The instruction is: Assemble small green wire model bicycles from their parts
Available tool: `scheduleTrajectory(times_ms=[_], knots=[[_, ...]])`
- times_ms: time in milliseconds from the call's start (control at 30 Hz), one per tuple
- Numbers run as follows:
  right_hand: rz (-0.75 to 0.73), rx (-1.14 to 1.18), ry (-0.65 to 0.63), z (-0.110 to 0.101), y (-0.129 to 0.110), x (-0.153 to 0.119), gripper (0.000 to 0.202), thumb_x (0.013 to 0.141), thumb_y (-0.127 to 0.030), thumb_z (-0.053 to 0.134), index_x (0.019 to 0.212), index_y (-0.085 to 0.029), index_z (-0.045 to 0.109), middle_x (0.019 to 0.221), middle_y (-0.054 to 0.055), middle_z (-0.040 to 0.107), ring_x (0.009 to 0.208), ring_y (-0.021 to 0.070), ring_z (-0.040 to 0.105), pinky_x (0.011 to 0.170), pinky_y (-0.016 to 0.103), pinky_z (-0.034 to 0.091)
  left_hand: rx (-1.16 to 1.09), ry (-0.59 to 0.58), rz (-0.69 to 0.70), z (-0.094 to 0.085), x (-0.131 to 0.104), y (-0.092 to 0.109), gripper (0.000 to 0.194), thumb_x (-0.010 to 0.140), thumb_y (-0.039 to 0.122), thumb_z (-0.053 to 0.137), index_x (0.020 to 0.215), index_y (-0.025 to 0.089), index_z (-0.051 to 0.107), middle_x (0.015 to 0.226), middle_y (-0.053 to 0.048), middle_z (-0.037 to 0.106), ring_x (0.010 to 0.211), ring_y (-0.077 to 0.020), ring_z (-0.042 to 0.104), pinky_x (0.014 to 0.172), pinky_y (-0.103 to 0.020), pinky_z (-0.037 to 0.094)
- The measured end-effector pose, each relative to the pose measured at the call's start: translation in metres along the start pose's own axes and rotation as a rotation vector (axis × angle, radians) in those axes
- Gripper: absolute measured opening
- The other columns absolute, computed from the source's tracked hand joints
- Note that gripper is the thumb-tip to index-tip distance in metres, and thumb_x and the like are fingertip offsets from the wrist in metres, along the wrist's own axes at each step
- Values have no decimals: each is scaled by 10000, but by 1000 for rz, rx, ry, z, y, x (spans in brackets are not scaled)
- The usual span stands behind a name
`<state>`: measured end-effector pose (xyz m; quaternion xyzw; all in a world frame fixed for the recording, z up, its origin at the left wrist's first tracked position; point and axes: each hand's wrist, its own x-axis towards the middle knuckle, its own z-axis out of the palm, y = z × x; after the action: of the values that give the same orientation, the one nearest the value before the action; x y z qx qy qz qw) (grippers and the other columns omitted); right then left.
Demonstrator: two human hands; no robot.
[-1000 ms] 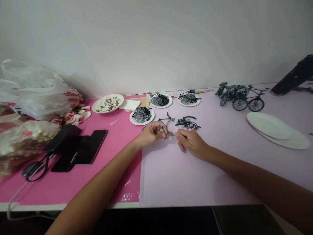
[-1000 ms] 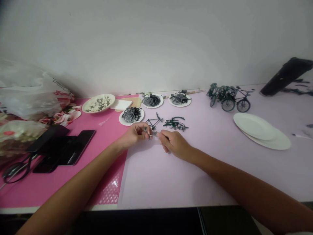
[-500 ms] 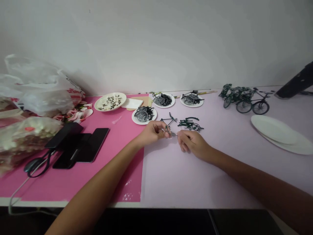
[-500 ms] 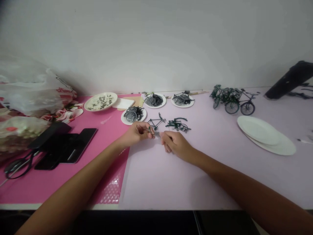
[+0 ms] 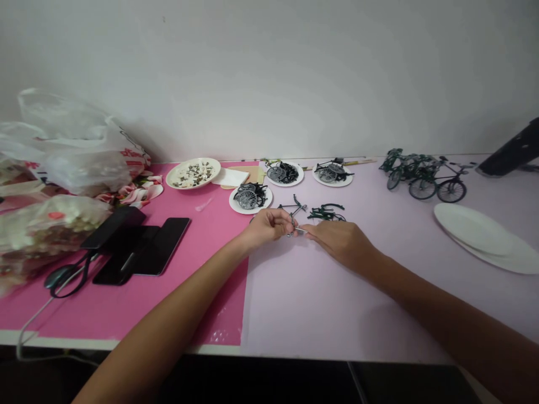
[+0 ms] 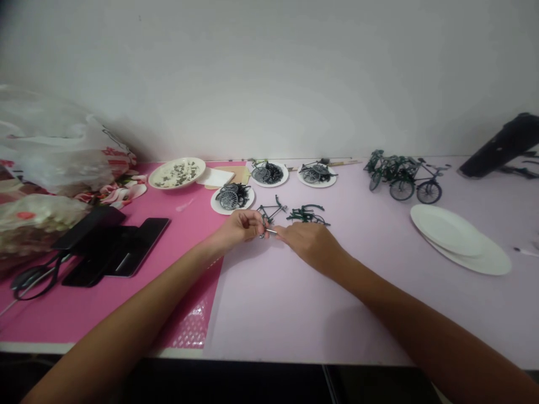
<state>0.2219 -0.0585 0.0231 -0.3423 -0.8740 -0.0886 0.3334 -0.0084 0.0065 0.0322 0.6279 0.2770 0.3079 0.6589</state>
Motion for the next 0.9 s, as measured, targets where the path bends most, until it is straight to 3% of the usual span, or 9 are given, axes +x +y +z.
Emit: scheduleTrajectory(times_ms=[100, 233, 367, 500, 633, 733, 900], knots=[[15, 9, -57, -2, -3, -1, 331, 1115, -313, 468, 1030, -191, 764, 582, -8, 586, 521, 130, 513, 537, 293, 364, 2, -1, 45, 1, -1, 1, 237, 669, 237, 862, 701, 130, 653, 678, -39, 701, 617, -99, 613, 565, -199, 399], [205, 274, -116, -1, -10, -3, 400, 1117, -372, 426, 965, -181, 743, 551, -27, 567, 475, 112, 504, 531, 267, 389, -1, -1, 98, 4, -4, 4, 120, 690, 119, 786, 717, 128, 669, 686, -25, 702, 677, -120, 679, 690, -242, 525], [524, 652, -240, -2, -20, -1, 393, 1104, -405, 416, 962, -191, 714, 460, -73, 520, 400, 105, 483, 517, 241, 426, 41, 41, 146, 6, -5, 1, 102, 709, 100, 754, 708, 130, 657, 726, -29, 718, 661, -116, 690, 677, -243, 557], [765, 961, -273, 2, -23, 0, 429, 1084, -507, 453, 882, -194, 666, 421, -70, 528, 370, 108, 452, 499, 242, 445, 175, 104, 193, 5, -5, -4, 111, 759, 136, 759, 700, 132, 665, 708, -40, 723, 678, -122, 696, 672, -232, 563], [946, 1307, -335, 8, -14, -2, 466, 1048, -593, 508, 851, -190, 634, 381, -86, 467, 311, 91, 351, 389, 221, 360, 259, 102, 245, 4, -6, -5, 96, 789, 112, 734, 713, 130, 677, 733, -47, 736, 702, -120, 705, 675, -215, 552], [997, 1470, -378, 11, -8, -3, 454, 1022, -609, 562, 888, -182, 643, 368, -112, 403, 297, 76, 291, 335, 195, 271, 287, 99, 268, 5, -6, -4, 91, 804, 96, 713, 724, 131, 686, 737, -46, 737, 701, -116, 702, 673, -208, 544], [985, 1519, -362, 12, -7, -3, 444, 1012, -603, 591, 897, -178, 647, 388, -109, 420, 310, 69, 308, 329, 181, 253, 329, 96, 261, 4, -6, -2, 100, 834, 121, 703, 736, 130, 681, 745, -56, 738, 704, -122, 700, 664, -209, 528]])
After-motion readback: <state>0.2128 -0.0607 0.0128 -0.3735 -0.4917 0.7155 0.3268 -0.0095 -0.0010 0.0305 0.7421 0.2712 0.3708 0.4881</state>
